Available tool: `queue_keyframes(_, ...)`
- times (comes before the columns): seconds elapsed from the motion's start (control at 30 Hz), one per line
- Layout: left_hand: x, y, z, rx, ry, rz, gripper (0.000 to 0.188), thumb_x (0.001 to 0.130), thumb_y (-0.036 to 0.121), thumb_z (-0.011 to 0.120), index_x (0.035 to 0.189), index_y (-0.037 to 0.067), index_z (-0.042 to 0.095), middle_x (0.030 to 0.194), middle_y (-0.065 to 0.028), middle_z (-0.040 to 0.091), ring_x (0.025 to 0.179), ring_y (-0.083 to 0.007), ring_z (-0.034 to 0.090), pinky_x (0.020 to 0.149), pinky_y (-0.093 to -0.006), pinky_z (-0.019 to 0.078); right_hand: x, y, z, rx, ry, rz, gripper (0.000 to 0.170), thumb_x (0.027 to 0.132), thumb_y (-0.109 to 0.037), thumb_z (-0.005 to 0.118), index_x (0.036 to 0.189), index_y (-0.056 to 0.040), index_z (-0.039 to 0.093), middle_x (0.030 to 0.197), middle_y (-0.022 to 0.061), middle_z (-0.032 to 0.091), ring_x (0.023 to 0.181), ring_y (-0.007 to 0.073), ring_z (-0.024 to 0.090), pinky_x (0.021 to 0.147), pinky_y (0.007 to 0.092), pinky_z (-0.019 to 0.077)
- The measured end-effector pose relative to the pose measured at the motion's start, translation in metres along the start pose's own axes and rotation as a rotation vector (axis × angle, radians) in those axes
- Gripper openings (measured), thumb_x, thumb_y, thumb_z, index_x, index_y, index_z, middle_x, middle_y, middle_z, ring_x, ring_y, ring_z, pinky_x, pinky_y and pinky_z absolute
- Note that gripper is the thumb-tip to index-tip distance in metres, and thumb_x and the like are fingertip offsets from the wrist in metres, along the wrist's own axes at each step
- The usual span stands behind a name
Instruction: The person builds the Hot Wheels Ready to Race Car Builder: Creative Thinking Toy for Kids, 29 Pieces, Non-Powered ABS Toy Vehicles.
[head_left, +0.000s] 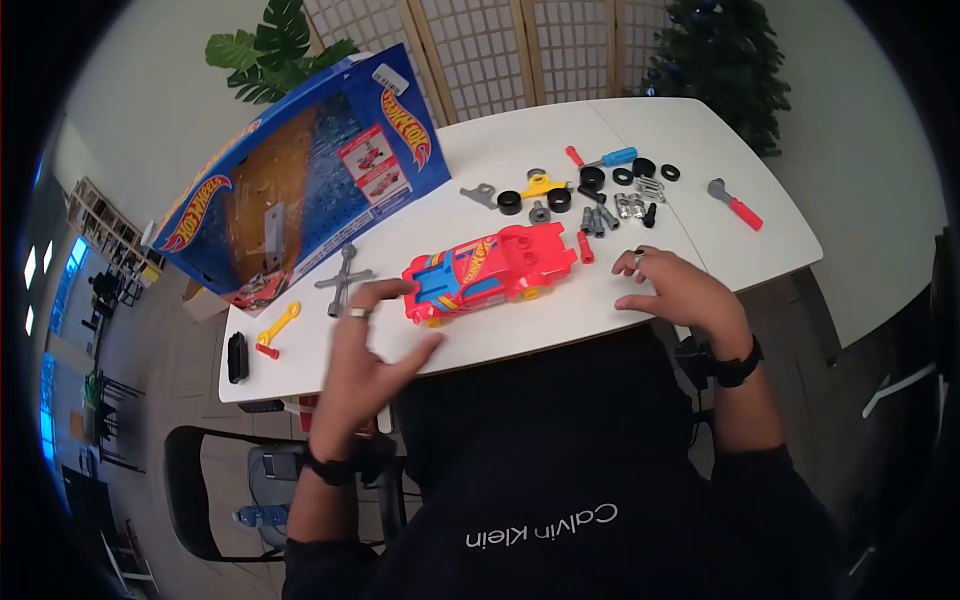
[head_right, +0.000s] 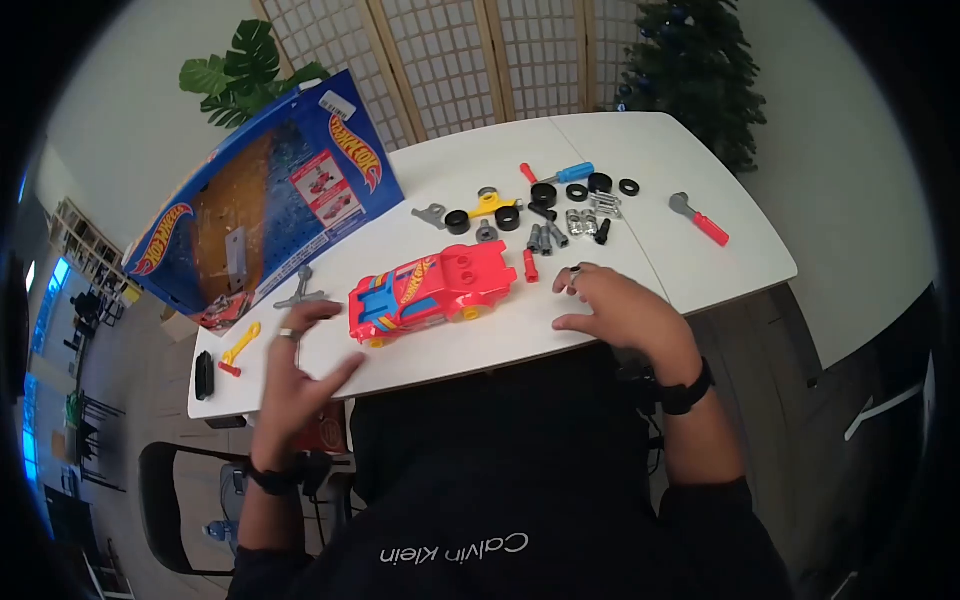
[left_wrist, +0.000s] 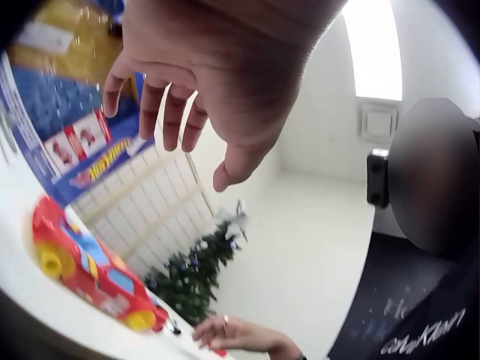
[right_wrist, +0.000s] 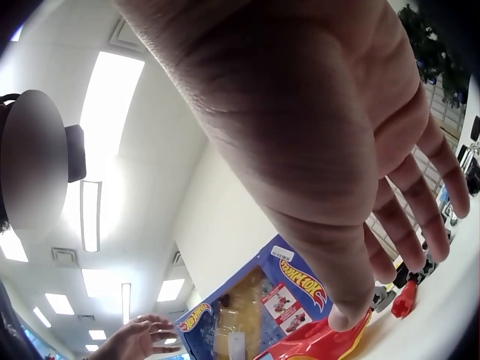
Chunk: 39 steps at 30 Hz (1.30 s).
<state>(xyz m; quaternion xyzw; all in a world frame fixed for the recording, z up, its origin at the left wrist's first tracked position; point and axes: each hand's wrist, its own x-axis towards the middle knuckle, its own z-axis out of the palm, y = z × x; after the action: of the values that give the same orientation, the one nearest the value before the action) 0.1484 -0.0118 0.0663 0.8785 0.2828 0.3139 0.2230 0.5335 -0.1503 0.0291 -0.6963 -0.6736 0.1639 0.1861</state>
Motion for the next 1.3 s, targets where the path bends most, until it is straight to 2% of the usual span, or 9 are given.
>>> queue_keyframes(0.2,0.07,0.0,0.08,0.514,-0.319,0.091,0.126,0.063,0.055,0.096,0.159,0.002,0.035,0.155,-0.0213,0.046,0.148,-0.0406,0.039,0.119,-0.0598,0.0354,-0.008,-0.001,0.01,-0.146,-0.118,0.051,0.057,0.091,-0.04,0.078,0.132,-0.004,0.062,0.117,0.0202,0.066,0.111,0.0358,0.066,0.096,0.0422,0.0518)
queue_keyframes(0.3,0.105,-0.007,0.092,0.708,-0.529,-0.117,0.145,0.056,0.059,0.096,0.165,0.003,0.02,0.165,-0.0219,0.035,0.155,-0.0421,0.028,0.118,-0.0742,0.0266,-0.013,-0.012,0.018,-0.147,-0.102,-0.021,0.06,0.092,-0.043,0.076,0.134,-0.0039,0.06,0.117,0.0197,0.066,0.112,0.0367,0.065,0.097,0.0432,0.0514)
queue_keyframes(0.47,0.127,-0.014,0.092,0.496,-0.68,-0.179,0.123,0.057,0.047,0.096,0.156,0.002,0.04,0.147,-0.0231,0.057,0.135,-0.0403,0.056,0.11,-0.0501,0.0497,-0.019,-0.024,0.005,-0.092,-0.188,-0.004,0.062,0.092,-0.046,0.076,0.136,-0.0045,0.06,0.117,0.0177,0.067,0.115,0.0354,0.065,0.098,0.0437,0.0518)
queue_keyframes(0.57,0.116,-0.002,0.08,0.515,-0.5,-0.081,0.103,0.061,0.04,0.094,0.146,0.003,0.05,0.125,-0.0239,0.069,0.115,-0.0356,0.069,0.1,-0.0393,0.0549,-0.028,-0.026,-0.026,-0.08,-0.075,0.02,0.059,0.091,-0.045,0.077,0.134,-0.0062,0.062,0.115,0.0173,0.068,0.114,0.0353,0.066,0.097,0.0436,0.052)
queue_keyframes(0.77,0.072,-0.009,0.025,-0.679,0.076,-0.209,0.084,0.084,0.036,0.082,0.149,0.0,0.044,0.135,-0.0174,0.064,0.121,-0.0282,0.067,0.102,-0.0422,0.0541,0.06,-0.011,-0.079,-0.249,0.202,0.257,0.038,0.097,-0.033,0.072,0.127,-0.0111,0.068,0.114,0.0155,0.069,0.109,0.0338,0.068,0.09,0.0441,0.0543)
queue_keyframes(0.9,0.036,-0.03,0.021,-1.338,0.12,-0.291,0.088,0.094,0.07,0.049,0.152,0.003,0.043,0.134,-0.0188,0.063,0.115,-0.0328,0.068,0.097,-0.0528,0.0583,0.164,0.064,-0.049,-0.496,0.314,0.049,0.027,0.093,-0.018,0.071,0.12,-0.0115,0.072,0.11,0.015,0.071,0.107,0.0338,0.069,0.091,0.0444,0.0565)
queue_keyframes(0.97,0.026,0.0,0.021,-1.625,-0.142,-0.192,0.08,0.1,0.058,0.048,0.155,0.001,0.039,0.144,-0.0224,0.058,0.121,-0.0367,0.067,0.103,-0.0549,0.0551,0.19,0.081,-0.036,-0.62,0.323,-0.081,0.018,0.088,-0.006,0.07,0.105,-0.0112,0.075,0.104,0.0135,0.072,0.103,0.0331,0.071,0.089,0.0431,0.058)
queue_keyframes(1.17,-0.013,-0.036,0.054,-1.649,-0.232,-0.244,0.096,0.094,0.071,0.058,0.157,0.002,0.035,0.143,-0.0248,0.058,0.125,-0.0399,0.064,0.099,-0.0654,0.055,0.198,0.085,-0.028,-0.573,0.167,-0.027,0.015,0.083,-0.001,0.071,0.092,-0.0124,0.076,0.101,0.0116,0.073,0.103,0.0321,0.07,0.085,0.0413,0.0578)
queue_keyframes(1.3,-0.015,-0.047,0.068,-1.679,-0.32,-0.241,0.102,0.09,0.066,0.071,0.159,0.003,0.03,0.144,-0.0222,0.055,0.134,-0.0408,0.058,0.099,-0.0601,0.0586,0.197,0.088,-0.026,-0.471,0.126,-0.022,0.017,0.076,-0.004,0.082,0.09,-0.0104,0.074,0.103,0.0111,0.068,0.105,0.0316,0.066,0.088,0.0428,0.0565)
